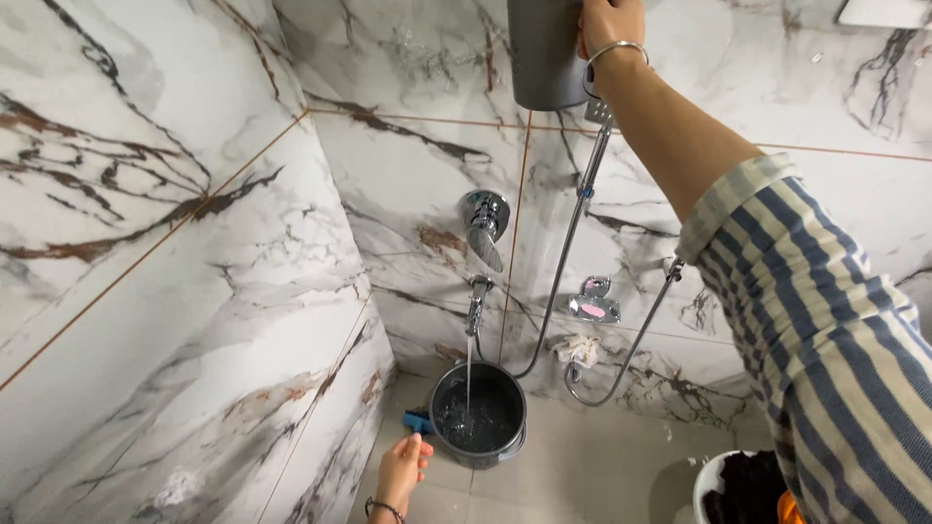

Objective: The person repeatedly scoops water from a bucket using a small gray pitcher and pours it onto the floor, sink, and walls to rinse surfaces. They also pick up a soap bar from the window sill and place it back, while handling the pitcher and bucket throughout.

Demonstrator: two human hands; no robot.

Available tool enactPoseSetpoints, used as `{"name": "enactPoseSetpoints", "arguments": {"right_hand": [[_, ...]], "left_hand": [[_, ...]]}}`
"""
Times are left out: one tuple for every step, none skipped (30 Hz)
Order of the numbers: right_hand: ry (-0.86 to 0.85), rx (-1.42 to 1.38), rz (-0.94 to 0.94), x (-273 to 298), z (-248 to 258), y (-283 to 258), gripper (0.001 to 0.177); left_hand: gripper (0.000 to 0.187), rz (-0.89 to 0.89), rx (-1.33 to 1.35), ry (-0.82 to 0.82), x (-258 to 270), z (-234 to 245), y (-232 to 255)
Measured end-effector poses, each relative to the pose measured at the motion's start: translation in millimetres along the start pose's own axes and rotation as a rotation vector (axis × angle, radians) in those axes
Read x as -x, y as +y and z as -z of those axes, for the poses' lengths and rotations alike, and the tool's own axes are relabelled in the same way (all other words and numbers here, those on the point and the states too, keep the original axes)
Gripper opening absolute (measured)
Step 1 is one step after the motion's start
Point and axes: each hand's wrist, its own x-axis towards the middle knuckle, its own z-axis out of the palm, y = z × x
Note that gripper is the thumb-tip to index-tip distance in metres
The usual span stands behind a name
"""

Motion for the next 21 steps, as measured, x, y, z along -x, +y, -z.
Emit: {"name": "enactPoseSetpoints", "arguments": {"right_hand": [[-0.007,0.003,-0.019,17,3,9,0.04],[-0.01,-0.004,-0.055,32,8,16,0.042],[-0.012,-0.012,-0.092,46,14,23,0.044],[-0.015,-0.008,-0.106,68,22,30,0.044],[-0.042,0.015,-0.195,89,30,37,0.042],[-0.069,0.037,-0.288,112,39,45,0.041],[-0.071,0.038,-0.305,134,46,56,0.041],[-0.115,0.104,-0.39,157,55,66,0.041],[-0.16,0.169,-0.475,181,63,76,0.041],[-0.163,0.176,-0.498,201,70,87,0.041],[-0.237,0.238,-0.588,223,78,97,0.043],[-0.315,0.298,-0.678,244,84,108,0.044],[-0.321,0.303,-0.701,256,84,119,0.044],[-0.312,0.332,-0.807,267,83,129,0.043],[-0.301,0.361,-0.912,277,81,139,0.042],[-0.302,0.366,-0.929,273,75,163,0.042],[-0.262,0.389,-0.973,268,69,187,0.039],[-0.221,0.411,-1.01,261,63,211,0.038],[-0.22,0.416,-1.02,250,51,196,0.038],[-0.254,0.6,-0.876,240,39,182,0.044],[-0.29,0.778,-0.723,230,26,168,0.051]], "left_hand": [[0.045,0.02,-0.001,0.005,11,5,7],[0.043,0.045,-0.023,0.036,19,7,16],[0.043,0.071,-0.046,0.066,27,9,26],[0.043,0.085,-0.049,0.067,38,12,38],[0.046,0.132,-0.035,0.092,48,15,51],[0.049,0.18,-0.025,0.118,60,18,64],[0.049,0.196,-0.03,0.12,61,24,60],[0.05,0.188,0.0,0.128,62,28,54],[0.051,0.18,0.03,0.135,63,33,49],[0.051,0.203,0.025,0.135,63,36,40],[0.048,0.165,0.081,0.122,64,39,31],[0.044,0.128,0.138,0.111,66,43,21],[0.044,0.152,0.135,0.115,73,43,21],[0.041,0.176,0.128,0.138,75,45,23],[0.038,0.2,0.121,0.16,78,46,26],[0.038,0.217,0.116,0.159,82,46,23],[0.039,0.221,0.118,0.143,86,46,21],[0.039,0.218,0.121,0.126,87,46,21],[0.039,0.229,0.118,0.124,89,43,21],[0.039,0.239,0.091,0.124,93,41,20],[0.04,0.249,0.064,0.124,97,40,19]]}}
